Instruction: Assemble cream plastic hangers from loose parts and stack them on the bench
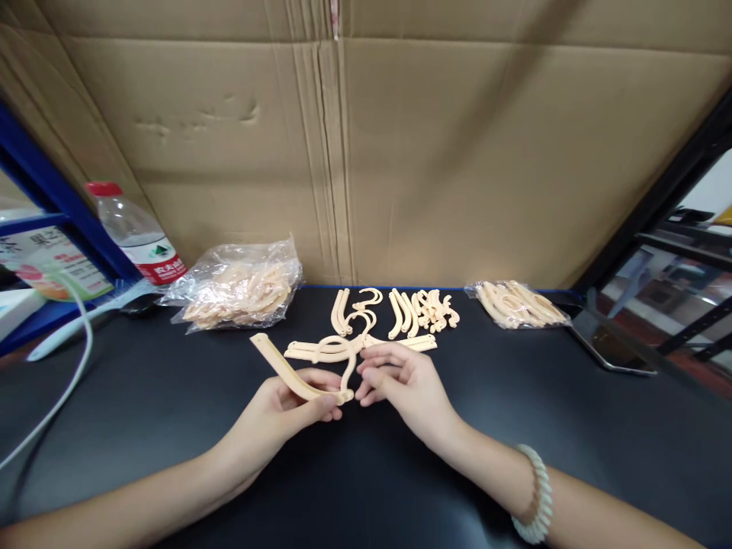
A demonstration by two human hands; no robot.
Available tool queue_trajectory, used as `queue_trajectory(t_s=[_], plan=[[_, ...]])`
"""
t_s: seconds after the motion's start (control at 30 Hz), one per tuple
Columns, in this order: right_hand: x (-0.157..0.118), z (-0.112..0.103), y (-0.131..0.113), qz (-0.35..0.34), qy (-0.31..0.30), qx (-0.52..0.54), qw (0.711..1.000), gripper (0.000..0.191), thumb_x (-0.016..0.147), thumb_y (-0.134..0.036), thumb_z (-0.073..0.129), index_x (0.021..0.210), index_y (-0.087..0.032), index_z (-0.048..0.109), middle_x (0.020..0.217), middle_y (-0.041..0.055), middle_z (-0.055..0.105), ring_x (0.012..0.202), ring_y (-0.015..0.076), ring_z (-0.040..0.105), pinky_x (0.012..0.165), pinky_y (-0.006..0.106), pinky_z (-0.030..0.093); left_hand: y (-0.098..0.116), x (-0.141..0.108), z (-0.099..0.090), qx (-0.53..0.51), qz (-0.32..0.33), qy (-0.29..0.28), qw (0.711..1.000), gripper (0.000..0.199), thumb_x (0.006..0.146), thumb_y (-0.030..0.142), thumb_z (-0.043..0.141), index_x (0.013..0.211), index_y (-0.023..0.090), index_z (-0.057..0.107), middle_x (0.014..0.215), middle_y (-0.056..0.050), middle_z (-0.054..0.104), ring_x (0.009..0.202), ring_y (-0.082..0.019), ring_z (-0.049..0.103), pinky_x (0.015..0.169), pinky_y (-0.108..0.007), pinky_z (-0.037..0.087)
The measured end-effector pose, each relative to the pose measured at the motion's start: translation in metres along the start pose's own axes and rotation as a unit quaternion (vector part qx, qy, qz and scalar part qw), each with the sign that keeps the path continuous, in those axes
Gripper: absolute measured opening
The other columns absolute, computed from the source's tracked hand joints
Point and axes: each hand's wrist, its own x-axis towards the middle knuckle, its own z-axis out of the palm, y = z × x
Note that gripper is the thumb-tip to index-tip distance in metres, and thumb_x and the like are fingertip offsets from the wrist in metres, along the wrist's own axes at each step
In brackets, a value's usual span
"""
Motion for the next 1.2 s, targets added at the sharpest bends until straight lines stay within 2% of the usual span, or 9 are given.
queue_trajectory(t_s=[0.07,0.13,0.23,0.33,0.47,0.7,1.07,1.13,1.2], plan=[[0.009,-0.015,-0.005,-0.061,0.029,-0.077,0.995,0.022,0.080,-0.036,0.068,0.094,-0.019,0.065,0.083,0.0041,0.068,0.068,0.0178,0.067,0.062,0.033,0.057,0.001,0.000,-0.001,-0.016,-0.013,0.011,1.000,0.021,0.072,0.030,0.077,0.086,0.014,0.072,0.083,-0.004,0.071,0.072,-0.014,0.067,0.073,-0.024,0.053],[0.022,-0.034,-0.010,-0.156,0.051,-0.220,0.962,0.014,0.083,-0.031,0.064,0.090,-0.020,0.067,0.084,0.0052,0.068,0.076,0.0201,0.065,0.069,0.037,0.055,0.002,0.000,-0.002,-0.031,-0.021,0.014,0.999,0.021,0.072,0.031,0.078,0.084,0.014,0.074,0.087,-0.005,0.071,0.074,-0.015,0.067,0.074,-0.024,0.053],[0.043,-0.063,-0.015,-0.298,0.028,-0.440,0.846,0.010,0.087,-0.022,0.059,0.087,-0.021,0.069,0.083,0.0062,0.068,0.084,0.0232,0.060,0.083,0.045,0.048,0.002,0.000,-0.001,-0.033,-0.025,0.008,0.999,0.022,0.070,0.031,0.079,0.082,0.014,0.075,0.087,-0.006,0.072,0.072,-0.014,0.066,0.072,-0.023,0.053],[0.056,-0.079,-0.015,-0.334,-0.026,-0.545,0.768,0.020,0.090,-0.014,0.052,0.094,-0.022,0.070,0.090,0.0081,0.067,0.092,0.0249,0.054,0.085,0.045,0.046,0.003,0.000,0.000,-0.017,-0.017,0.003,1.000,0.020,0.070,0.030,0.078,0.078,0.013,0.075,0.087,-0.006,0.071,0.068,-0.012,0.064,0.067,-0.021,0.053],[0.061,-0.081,-0.009,-0.315,-0.064,-0.627,0.710,0.028,0.090,-0.009,0.049,0.100,-0.022,0.071,0.099,0.0101,0.062,0.094,0.0248,0.051,0.082,0.042,0.046,0.004,0.001,0.003,0.011,-0.020,-0.008,1.000,0.019,0.070,0.030,0.078,0.073,0.011,0.074,0.087,-0.007,0.070,0.062,-0.011,0.062,0.061,-0.021,0.053],[0.066,-0.080,-0.001,-0.275,-0.074,-0.651,0.703,0.025,0.088,-0.008,0.054,0.097,-0.021,0.072,0.093,0.0087,0.058,0.089,0.0229,0.049,0.079,0.037,0.044,0.005,0.002,0.006,0.055,-0.014,-0.030,0.998,0.018,0.070,0.030,0.076,0.069,0.012,0.073,0.078,-0.005,0.070,0.057,-0.009,0.058,0.060,-0.020,0.052],[0.067,-0.072,0.005,-0.292,-0.035,-0.632,0.717,0.017,0.088,-0.011,0.054,0.088,-0.019,0.069,0.087,0.0065,0.052,0.083,0.0203,0.048,0.069,0.031,0.042,0.009,-0.001,0.008,0.085,-0.025,-0.017,0.996,0.024,0.073,0.037,0.073,0.073,0.013,0.070,0.079,-0.006,0.071,0.078,-0.017,0.066,0.066,-0.021,0.052],[0.065,-0.069,0.001,-0.301,-0.021,-0.611,0.732,0.020,0.091,-0.011,0.047,0.095,-0.018,0.066,0.089,0.0068,0.050,0.081,0.0192,0.049,0.067,0.030,0.043,0.008,-0.001,0.007,0.070,-0.033,-0.010,0.997,0.026,0.073,0.038,0.074,0.075,0.013,0.069,0.080,-0.007,0.071,0.080,-0.018,0.067,0.068,-0.022,0.053],[0.062,-0.065,-0.005,-0.318,0.005,-0.561,0.764,0.024,0.093,-0.013,0.039,0.101,-0.019,0.062,0.092,0.0068,0.048,0.080,0.0183,0.050,0.068,0.030,0.045,0.008,-0.001,0.006,0.039,-0.038,-0.003,0.999,0.027,0.072,0.038,0.076,0.078,0.013,0.067,0.081,-0.006,0.070,0.079,-0.019,0.068,0.071,-0.025,0.054]])
